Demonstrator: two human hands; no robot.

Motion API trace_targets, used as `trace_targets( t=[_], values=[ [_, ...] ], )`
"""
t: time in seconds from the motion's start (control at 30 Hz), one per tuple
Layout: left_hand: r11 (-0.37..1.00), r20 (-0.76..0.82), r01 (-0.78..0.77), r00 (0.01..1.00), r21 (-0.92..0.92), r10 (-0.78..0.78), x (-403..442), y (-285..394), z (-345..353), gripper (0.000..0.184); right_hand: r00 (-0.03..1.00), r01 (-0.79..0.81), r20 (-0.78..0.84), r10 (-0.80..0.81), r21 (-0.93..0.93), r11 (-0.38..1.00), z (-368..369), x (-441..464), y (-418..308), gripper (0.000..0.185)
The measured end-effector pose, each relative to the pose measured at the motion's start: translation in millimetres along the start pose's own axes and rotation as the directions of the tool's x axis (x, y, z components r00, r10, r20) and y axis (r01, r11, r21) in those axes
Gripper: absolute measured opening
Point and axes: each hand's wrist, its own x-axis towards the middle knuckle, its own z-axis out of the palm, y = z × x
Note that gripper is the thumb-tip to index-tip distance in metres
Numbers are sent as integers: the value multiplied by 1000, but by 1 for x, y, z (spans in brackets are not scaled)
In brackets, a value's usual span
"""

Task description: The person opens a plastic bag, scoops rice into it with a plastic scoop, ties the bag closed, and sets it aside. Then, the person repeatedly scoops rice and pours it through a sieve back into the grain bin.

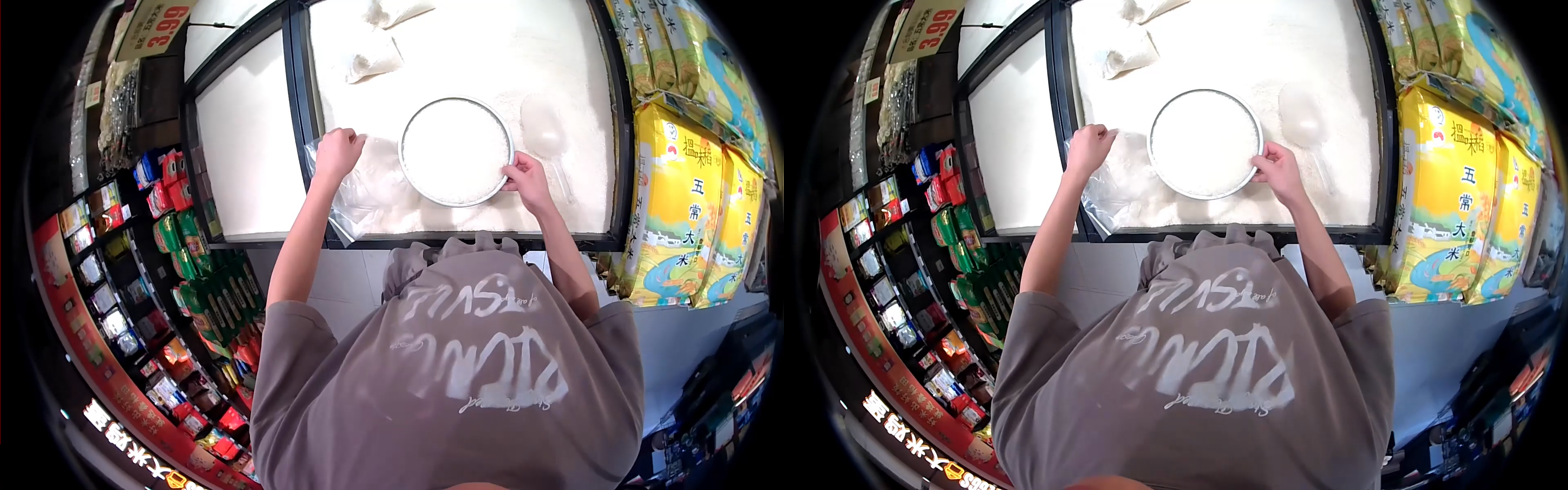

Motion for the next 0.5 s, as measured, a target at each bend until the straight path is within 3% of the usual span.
trace_targets(
  t=[0.13,0.33,0.4,0.43,0.5],
  values=[
    [996,9,-60,998,-73,61,17,30,-8,36,998,9,60,-11,27,1000,27,-9,-4,7],
    [999,94,41,995,-20,-39,33,55,-14,36,989,22,144,-23,12,1000,58,-7,-3,12],
    [994,-106,-113,988,-8,112,29,66,-9,35,988,33,150,-31,-14,999,65,-3,2,14],
    [994,-51,-103,993,-22,102,26,76,-11,36,985,33,172,-27,-32,999,69,-3,3,13],
    [958,-121,-275,957,-75,265,13,86,-6,31,980,20,198,-13,-32,999,78,-2,4,13]
  ],
)
